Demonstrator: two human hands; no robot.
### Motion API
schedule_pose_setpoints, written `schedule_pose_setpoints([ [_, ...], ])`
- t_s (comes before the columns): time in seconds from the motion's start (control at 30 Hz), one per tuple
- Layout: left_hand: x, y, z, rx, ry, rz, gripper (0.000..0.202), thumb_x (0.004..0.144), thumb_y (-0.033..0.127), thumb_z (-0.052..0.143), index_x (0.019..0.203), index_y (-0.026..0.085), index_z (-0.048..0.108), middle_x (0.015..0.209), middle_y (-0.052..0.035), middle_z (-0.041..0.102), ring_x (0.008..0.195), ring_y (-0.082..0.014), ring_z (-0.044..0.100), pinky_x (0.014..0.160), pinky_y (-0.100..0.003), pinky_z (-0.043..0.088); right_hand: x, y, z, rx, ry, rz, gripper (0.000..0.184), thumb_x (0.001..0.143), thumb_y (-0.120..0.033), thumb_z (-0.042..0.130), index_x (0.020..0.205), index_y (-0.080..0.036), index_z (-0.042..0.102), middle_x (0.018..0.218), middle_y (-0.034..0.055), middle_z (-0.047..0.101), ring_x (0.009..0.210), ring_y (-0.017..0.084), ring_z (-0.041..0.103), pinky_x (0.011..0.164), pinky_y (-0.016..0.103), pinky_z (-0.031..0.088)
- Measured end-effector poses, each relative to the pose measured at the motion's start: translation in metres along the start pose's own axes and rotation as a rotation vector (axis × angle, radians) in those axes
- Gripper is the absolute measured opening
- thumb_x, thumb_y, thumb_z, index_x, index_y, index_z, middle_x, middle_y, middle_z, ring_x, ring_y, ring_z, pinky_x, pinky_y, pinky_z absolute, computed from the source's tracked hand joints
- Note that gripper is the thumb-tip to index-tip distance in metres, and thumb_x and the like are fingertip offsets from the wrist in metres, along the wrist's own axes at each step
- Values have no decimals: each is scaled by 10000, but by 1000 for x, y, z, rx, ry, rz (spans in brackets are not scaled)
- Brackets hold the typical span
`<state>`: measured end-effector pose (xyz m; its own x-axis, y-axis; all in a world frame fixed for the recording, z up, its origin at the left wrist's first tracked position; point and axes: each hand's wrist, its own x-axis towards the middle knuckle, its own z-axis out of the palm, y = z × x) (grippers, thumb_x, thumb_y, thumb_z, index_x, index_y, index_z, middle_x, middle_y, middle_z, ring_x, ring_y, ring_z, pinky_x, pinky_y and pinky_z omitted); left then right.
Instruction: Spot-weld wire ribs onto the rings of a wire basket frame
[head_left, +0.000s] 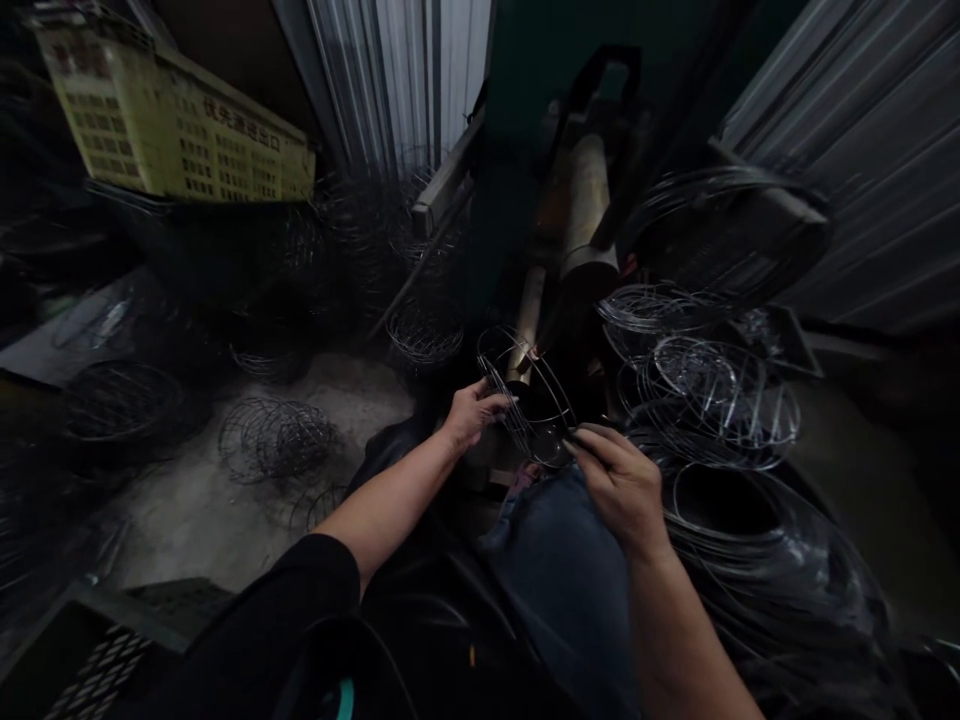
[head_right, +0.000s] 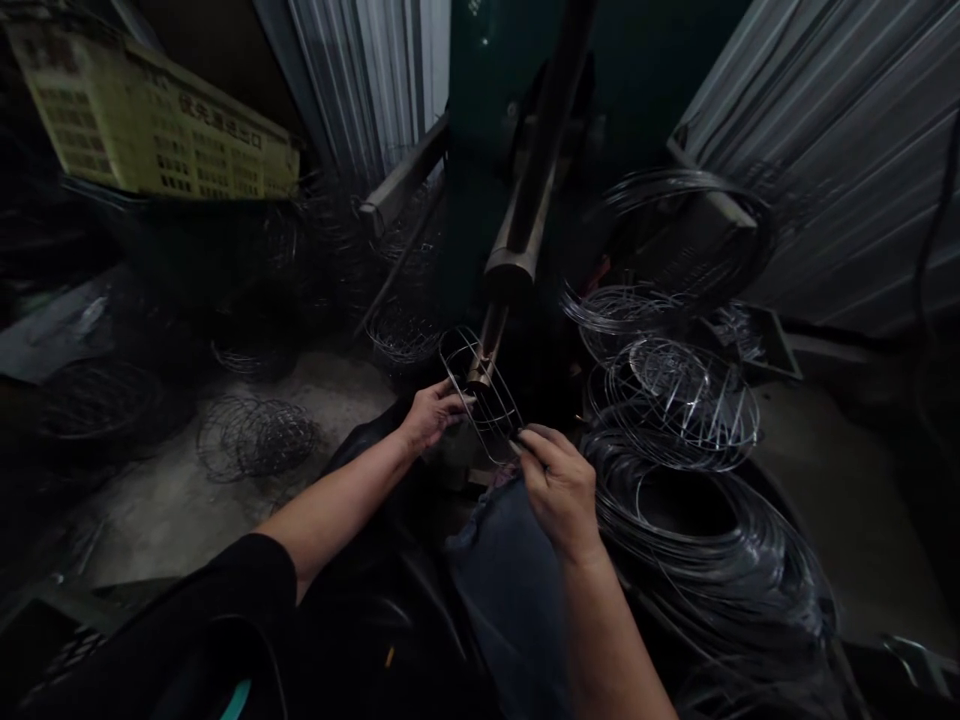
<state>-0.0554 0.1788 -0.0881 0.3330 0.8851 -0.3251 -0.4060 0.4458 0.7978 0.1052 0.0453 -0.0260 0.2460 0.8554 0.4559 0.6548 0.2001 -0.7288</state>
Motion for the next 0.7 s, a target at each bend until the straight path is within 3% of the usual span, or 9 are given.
schedule_pose_setpoints([
  [0.13, 3, 4, -2, -19, -2, -36, 438, 504, 201, 822, 908, 132, 669, 788, -47, 691, 688, -141, 628, 663, -284, 490, 15, -8, 7, 13, -20, 2, 163, 838, -301, 590, 822, -205, 721, 909, 68, 711, 848, 212, 672, 784, 338, 547],
  [0.5, 21, -3, 3, -203, 24, -216, 197, 642, 189, 739, 786, 112, 629, 725, -65, 634, 586, -192, 645, 617, -368, 543, 75, -34, 17, -106, -82, 43, 204, 747, -321, 559, 727, -179, 705, 824, 76, 704, 779, 220, 652, 742, 340, 501],
  [0.7, 18, -9, 2, -210, 19, -254, 228, 691, 221, 753, 863, 110, 653, 713, -52, 623, 572, -173, 632, 605, -346, 543, 82, -37, 22, -116, -99, 83, 213, 718, -330, 540, 692, -177, 686, 760, 68, 687, 729, 213, 629, 719, 336, 486],
])
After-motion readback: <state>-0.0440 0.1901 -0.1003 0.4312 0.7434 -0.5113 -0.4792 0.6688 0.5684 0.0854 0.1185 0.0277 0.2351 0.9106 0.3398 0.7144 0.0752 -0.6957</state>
